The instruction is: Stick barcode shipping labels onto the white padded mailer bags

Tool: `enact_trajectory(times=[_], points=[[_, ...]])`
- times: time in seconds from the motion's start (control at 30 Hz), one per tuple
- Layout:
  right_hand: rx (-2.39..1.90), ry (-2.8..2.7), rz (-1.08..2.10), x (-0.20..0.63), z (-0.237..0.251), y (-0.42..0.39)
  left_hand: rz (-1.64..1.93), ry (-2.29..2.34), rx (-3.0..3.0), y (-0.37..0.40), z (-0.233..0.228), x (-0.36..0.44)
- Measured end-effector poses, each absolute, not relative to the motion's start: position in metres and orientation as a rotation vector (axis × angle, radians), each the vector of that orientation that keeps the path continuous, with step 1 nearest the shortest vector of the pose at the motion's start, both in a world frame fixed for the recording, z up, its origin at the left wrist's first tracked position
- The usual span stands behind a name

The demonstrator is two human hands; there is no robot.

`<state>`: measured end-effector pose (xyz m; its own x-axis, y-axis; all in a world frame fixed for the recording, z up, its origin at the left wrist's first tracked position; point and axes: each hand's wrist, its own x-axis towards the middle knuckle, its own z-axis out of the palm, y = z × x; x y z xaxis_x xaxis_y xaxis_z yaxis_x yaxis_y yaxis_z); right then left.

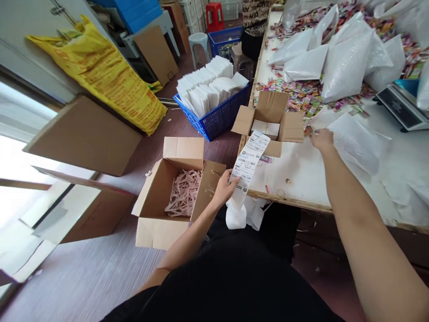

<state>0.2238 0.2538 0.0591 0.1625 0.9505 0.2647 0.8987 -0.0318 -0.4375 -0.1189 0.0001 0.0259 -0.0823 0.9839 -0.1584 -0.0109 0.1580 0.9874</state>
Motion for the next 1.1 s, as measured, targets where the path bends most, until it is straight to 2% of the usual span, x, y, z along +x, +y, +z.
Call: enact_trajectory(times=[0.13, 0.37, 0.43, 0.5, 0.6, 0.7, 0.8, 0.97, 1.1], points=[[-2.012, -1.616, 0.176, 0.270, 0.076, 0.188, 1.125, 1.383, 1.128, 0.000, 0.019, -0.125], [-1.739, -1.522, 0.204, 0.309, 0.098, -0.036, 1.427, 1.737, 1.653, 0.000, 0.034, -0.103], [-1.773, -1.519, 0.255, 0.304, 0.096, -0.081, 1.354, 1.565, 1.726, -0.001, 0.043, -0.080], [-1.830, -1.550, 0.241, 0.295, 0.092, -0.106, 1.080, 1.341, 1.706, 0.000, 0.049, -0.048], [-1.875, -1.626, 0.016, 0.273, 0.087, -0.111, 0.665, 1.189, 1.677, 0.012, 0.044, 0.006], [-1.779, -1.709, -0.020, 0.239, 0.082, -0.089, 0.553, 1.200, 1.793, 0.032, 0.035, 0.046], [-1.690, -1.764, 0.245, 0.204, 0.075, -0.062, 0.672, 1.171, 1.685, 0.044, 0.032, 0.054], [-1.666, -1.667, 0.720, 0.161, 0.060, -0.048, 0.781, 1.007, 1.162, 0.023, 0.035, 0.020], [-1.628, -1.638, 0.940, 0.139, 0.049, -0.059, 0.821, 1.021, 1.138, 0.000, 0.029, -0.005]])
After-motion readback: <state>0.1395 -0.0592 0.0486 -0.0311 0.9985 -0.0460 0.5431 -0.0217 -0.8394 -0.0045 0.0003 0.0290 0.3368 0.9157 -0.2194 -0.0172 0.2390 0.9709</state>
